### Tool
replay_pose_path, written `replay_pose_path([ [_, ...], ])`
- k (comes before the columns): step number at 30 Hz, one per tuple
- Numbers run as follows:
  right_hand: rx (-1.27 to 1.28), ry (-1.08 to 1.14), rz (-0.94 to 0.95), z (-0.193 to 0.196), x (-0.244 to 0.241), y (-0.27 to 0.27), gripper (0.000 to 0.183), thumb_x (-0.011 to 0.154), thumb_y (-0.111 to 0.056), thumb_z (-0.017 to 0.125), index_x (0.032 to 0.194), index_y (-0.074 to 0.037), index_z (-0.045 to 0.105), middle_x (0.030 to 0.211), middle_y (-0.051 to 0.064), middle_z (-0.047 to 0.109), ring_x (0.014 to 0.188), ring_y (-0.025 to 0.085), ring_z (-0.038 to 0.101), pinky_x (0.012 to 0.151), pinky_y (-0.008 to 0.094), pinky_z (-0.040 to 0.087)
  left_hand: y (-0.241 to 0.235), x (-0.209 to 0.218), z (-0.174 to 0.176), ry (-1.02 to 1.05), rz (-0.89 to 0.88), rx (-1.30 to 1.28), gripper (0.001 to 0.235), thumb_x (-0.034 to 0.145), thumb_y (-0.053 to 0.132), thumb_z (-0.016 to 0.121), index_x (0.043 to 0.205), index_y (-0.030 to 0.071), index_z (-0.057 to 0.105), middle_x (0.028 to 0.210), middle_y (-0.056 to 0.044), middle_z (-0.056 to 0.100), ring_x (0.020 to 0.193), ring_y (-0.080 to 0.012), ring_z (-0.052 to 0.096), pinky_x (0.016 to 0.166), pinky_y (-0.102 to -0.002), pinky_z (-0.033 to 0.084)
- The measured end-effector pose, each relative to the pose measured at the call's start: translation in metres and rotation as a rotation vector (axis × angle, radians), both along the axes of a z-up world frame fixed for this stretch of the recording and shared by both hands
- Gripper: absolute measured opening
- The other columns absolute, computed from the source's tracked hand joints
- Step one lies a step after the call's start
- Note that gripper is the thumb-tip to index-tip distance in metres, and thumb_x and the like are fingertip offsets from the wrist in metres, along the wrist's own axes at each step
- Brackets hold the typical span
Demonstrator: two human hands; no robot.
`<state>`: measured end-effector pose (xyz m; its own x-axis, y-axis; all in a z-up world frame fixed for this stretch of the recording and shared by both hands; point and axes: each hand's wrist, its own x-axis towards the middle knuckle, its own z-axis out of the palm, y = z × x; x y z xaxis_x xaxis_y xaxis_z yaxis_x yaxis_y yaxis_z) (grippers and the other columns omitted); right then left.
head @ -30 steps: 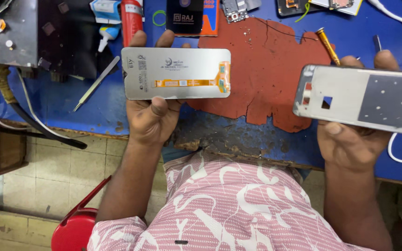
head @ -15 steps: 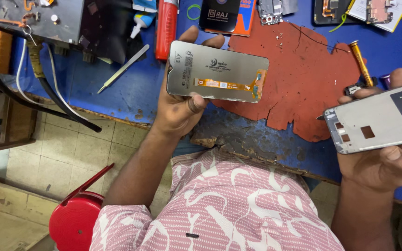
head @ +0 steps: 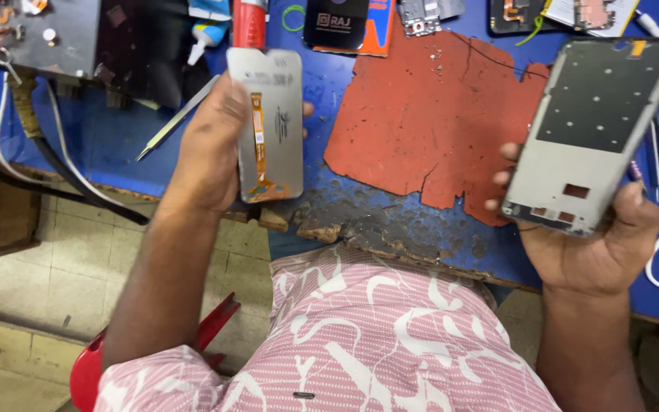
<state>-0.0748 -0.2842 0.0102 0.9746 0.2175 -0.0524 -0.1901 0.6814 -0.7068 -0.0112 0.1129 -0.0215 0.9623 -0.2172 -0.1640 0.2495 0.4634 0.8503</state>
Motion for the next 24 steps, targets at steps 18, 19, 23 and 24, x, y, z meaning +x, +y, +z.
replay_pose_path([
  [18, -0.81, -0.132, 0.098, -0.007, -0.009, 0.014, 0.054, 0.101, -0.006, 0.063, 0.151, 0.008, 0.047, 0.135, 0.018, 0.066, 0.122, 0.02, 0.065, 0.104, 0.034, 0.054, -0.024, 0.009, 0.04, -0.812, -0.034, 1.57, 0.047, 0.084, -0.002, 0.076, 0.131, -0.001, 0.067, 0.111, -0.02, 0.064, 0.104, -0.0409, 0.063, 0.091, -0.049, 0.053],
  [19, -0.803, -0.106, 0.127, -0.006, -0.012, 0.016, 0.054, 0.1, -0.007, 0.063, 0.15, 0.008, 0.048, 0.135, 0.018, 0.067, 0.122, 0.019, 0.066, 0.104, 0.033, 0.055, -0.025, 0.008, 0.039, -0.822, -0.035, 1.599, 0.047, 0.085, -0.003, 0.076, 0.131, -0.001, 0.067, 0.113, -0.019, 0.065, 0.105, -0.0397, 0.063, 0.093, -0.048, 0.053],
  [23, -0.694, -0.003, 0.21, -0.003, -0.019, 0.025, 0.054, 0.098, -0.009, 0.065, 0.148, 0.006, 0.05, 0.134, 0.017, 0.068, 0.121, 0.019, 0.067, 0.103, 0.033, 0.056, -0.029, 0.001, 0.04, -0.805, 0.019, 1.623, 0.046, 0.092, 0.001, 0.082, 0.135, 0.002, 0.066, 0.12, -0.015, 0.066, 0.11, -0.0356, 0.064, 0.1, -0.045, 0.054],
  [24, -0.648, 0.021, 0.221, -0.002, -0.019, 0.026, 0.053, 0.098, -0.01, 0.065, 0.147, 0.005, 0.05, 0.134, 0.016, 0.068, 0.121, 0.019, 0.067, 0.103, 0.033, 0.057, -0.03, -0.002, 0.043, -0.789, 0.047, 1.606, 0.045, 0.095, 0.004, 0.085, 0.135, 0.002, 0.065, 0.122, -0.015, 0.066, 0.111, -0.0347, 0.064, 0.101, -0.044, 0.053],
])
